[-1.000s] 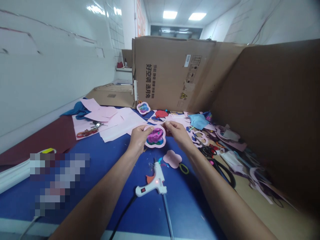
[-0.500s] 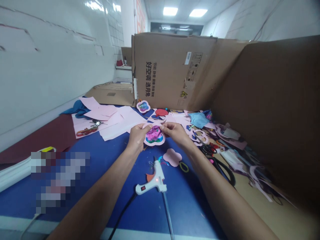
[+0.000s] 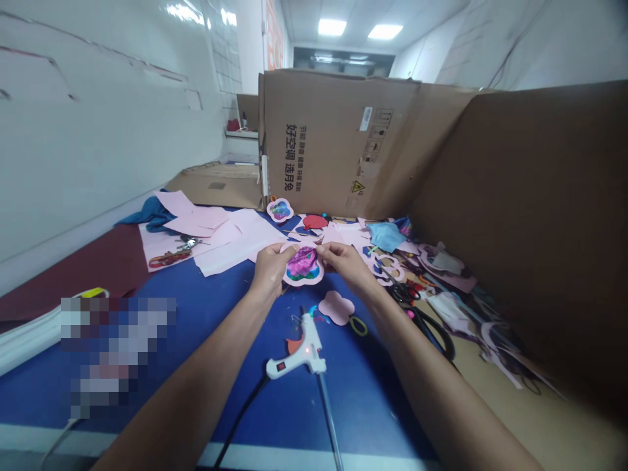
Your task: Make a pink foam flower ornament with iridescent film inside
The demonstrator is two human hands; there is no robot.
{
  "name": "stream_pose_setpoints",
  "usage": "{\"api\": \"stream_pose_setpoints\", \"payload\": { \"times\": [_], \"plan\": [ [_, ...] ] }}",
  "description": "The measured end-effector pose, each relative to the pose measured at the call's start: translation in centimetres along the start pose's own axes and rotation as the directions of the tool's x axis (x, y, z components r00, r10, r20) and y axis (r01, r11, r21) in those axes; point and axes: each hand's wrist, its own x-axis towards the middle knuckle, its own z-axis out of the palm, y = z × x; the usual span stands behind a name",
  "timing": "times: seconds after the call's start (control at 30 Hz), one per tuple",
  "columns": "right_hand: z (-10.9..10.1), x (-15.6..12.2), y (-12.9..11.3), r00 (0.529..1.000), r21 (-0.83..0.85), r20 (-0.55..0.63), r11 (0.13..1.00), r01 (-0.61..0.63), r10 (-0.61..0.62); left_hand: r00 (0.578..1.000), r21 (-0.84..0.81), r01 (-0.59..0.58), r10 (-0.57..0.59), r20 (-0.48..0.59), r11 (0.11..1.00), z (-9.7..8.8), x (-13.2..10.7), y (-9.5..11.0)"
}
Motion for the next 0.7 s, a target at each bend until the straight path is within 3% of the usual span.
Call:
{"api": "stream_pose_setpoints", "payload": {
  "times": [0.23,0.4,0.7],
  "plan": [
    [0.1,-2.3,1.2,0.989,0.101,-0.120,0.993,-0.068,0.080,0.999,-0.006,0.016,-0.016,0.044,1.000,0.2,-0.2,-0.3],
    [-0.1,-3.0,2.1,0.986,0.151,-0.155,0.988,-0.029,0.053,0.995,0.010,0.062,-0.063,0.072,0.998,0.4,-0.3,-1.1],
    [1.2,-3.9,0.4,0.981,0.105,-0.193,0.995,-0.004,0.024,0.984,0.041,0.110,-0.114,0.140,0.993,1.1,-1.3,-1.1]
  ]
}}
